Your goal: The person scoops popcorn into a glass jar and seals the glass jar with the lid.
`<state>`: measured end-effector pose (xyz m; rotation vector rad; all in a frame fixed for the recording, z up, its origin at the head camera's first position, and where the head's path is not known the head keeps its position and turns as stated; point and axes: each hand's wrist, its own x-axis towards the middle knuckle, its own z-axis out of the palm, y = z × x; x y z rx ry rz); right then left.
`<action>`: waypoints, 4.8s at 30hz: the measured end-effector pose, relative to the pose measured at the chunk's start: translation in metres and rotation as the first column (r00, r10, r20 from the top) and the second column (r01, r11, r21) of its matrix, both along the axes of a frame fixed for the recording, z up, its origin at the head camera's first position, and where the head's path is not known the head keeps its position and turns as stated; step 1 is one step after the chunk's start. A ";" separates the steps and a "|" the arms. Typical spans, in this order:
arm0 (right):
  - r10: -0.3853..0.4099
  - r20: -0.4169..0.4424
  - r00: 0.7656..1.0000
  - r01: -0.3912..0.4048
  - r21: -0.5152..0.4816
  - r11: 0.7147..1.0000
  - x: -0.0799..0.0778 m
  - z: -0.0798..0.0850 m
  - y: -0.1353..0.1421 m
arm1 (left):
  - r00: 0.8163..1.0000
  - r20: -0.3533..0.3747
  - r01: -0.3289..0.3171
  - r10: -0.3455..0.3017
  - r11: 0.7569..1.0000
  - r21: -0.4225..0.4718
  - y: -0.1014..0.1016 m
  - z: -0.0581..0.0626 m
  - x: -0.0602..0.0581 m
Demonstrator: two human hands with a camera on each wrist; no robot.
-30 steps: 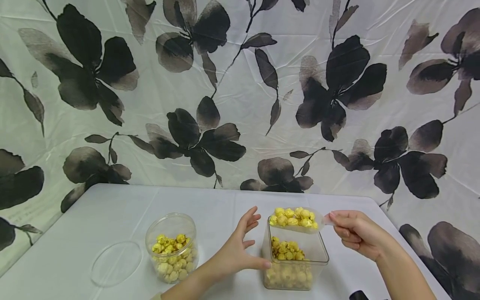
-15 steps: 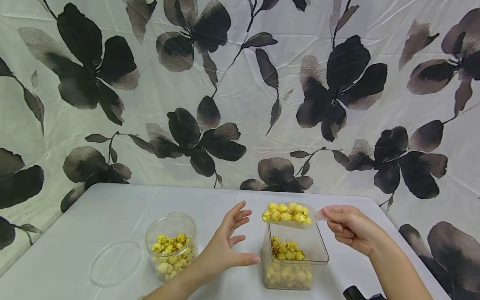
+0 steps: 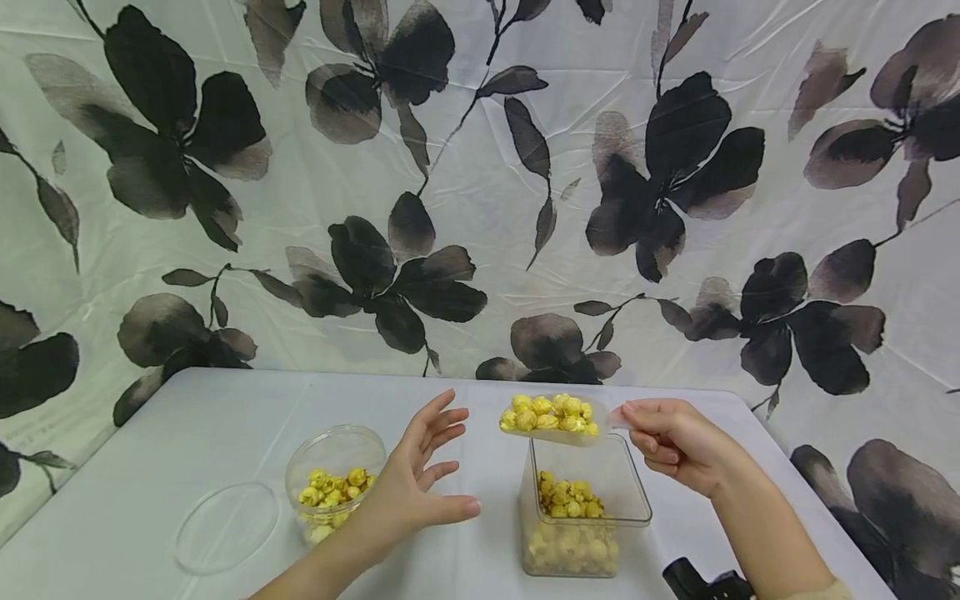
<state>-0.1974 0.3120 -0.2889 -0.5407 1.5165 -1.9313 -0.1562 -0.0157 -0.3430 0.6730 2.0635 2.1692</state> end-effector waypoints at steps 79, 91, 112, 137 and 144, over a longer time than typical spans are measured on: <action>-0.176 -0.076 0.982 0.191 0.385 0.903 -0.024 -0.001 -0.180 | 0.986 0.110 -0.064 0.128 0.887 -0.456 -0.150 -0.050 -0.010; -0.130 -0.267 0.955 0.261 0.548 0.795 -0.022 0.012 -0.207 | 0.981 0.137 -0.060 0.135 0.894 -0.444 -0.151 -0.049 -0.011; 0.132 -0.805 0.579 0.495 0.475 0.728 -0.006 0.019 -0.218 | 0.989 0.068 -0.090 0.128 0.910 -0.405 -0.150 -0.053 -0.010; -0.200 -0.065 0.978 0.210 0.239 0.948 -0.016 0.034 -0.153 | 0.990 0.045 -0.105 0.134 0.911 -0.398 -0.151 -0.053 -0.009; -0.197 -0.036 0.980 0.201 0.210 0.957 -0.017 0.033 -0.130 | 0.986 0.051 -0.126 0.158 0.914 -0.385 -0.150 -0.052 -0.008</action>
